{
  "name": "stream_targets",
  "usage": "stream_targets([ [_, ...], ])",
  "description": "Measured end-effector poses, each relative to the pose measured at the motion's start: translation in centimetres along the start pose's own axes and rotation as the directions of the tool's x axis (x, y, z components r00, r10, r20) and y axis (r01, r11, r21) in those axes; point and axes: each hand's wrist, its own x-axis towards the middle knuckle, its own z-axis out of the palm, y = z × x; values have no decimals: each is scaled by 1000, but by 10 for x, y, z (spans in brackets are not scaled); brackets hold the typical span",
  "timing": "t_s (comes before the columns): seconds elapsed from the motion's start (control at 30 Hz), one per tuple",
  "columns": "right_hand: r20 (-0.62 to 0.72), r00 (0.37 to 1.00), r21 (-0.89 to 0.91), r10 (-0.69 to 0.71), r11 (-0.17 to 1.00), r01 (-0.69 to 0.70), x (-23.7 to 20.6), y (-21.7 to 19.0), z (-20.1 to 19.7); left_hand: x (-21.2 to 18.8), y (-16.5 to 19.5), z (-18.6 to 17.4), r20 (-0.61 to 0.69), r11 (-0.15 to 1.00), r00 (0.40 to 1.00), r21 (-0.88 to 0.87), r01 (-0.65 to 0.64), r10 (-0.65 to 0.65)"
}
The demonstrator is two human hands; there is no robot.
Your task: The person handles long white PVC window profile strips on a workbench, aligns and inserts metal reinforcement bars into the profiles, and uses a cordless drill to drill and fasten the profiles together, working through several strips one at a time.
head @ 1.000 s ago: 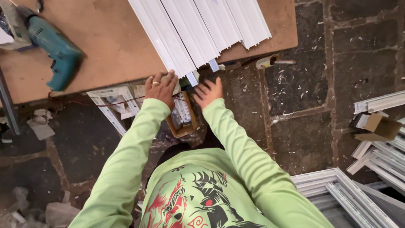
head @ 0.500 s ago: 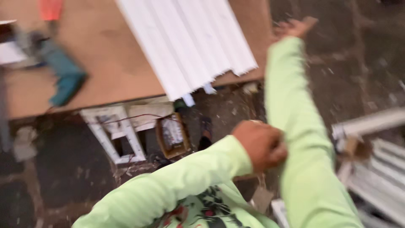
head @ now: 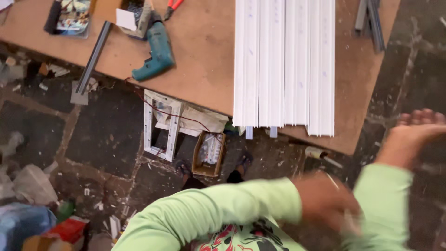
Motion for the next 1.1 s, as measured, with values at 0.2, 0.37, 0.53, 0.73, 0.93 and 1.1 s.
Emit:
stream_targets([
  [0.2, 705, 521, -273, 481, 862, -427, -354, 70, 120, -89, -32, -165, -778, 792, 198, -527, 310, -596],
  [0.37, 749, -162, -435, 643, 291, -852, -532, 70, 128, -189, -62, -130, -896, 922, 249, -314, 228, -367],
  [0.53, 850, -147, -373, 505, 381, -846, -555, -12, 244, -363, -120, -113, -856, 553, -166, -452, 700, -489],
  [0.73, 814, 245, -289, 526, 734, -615, -508, -33, 263, -416, -135, -227, -932, 729, 170, -128, 672, -320],
  [0.93, 426, 300, -440, 854, 484, -756, -540, -22, 117, -354, -148, -406, -848, 315, 376, 266, 911, -374],
  [1.1, 127, 384, -407, 915, 401, -821, -569, -38, 0, -334, -139, -419, -709, -85, 243, 393, 916, -662],
])
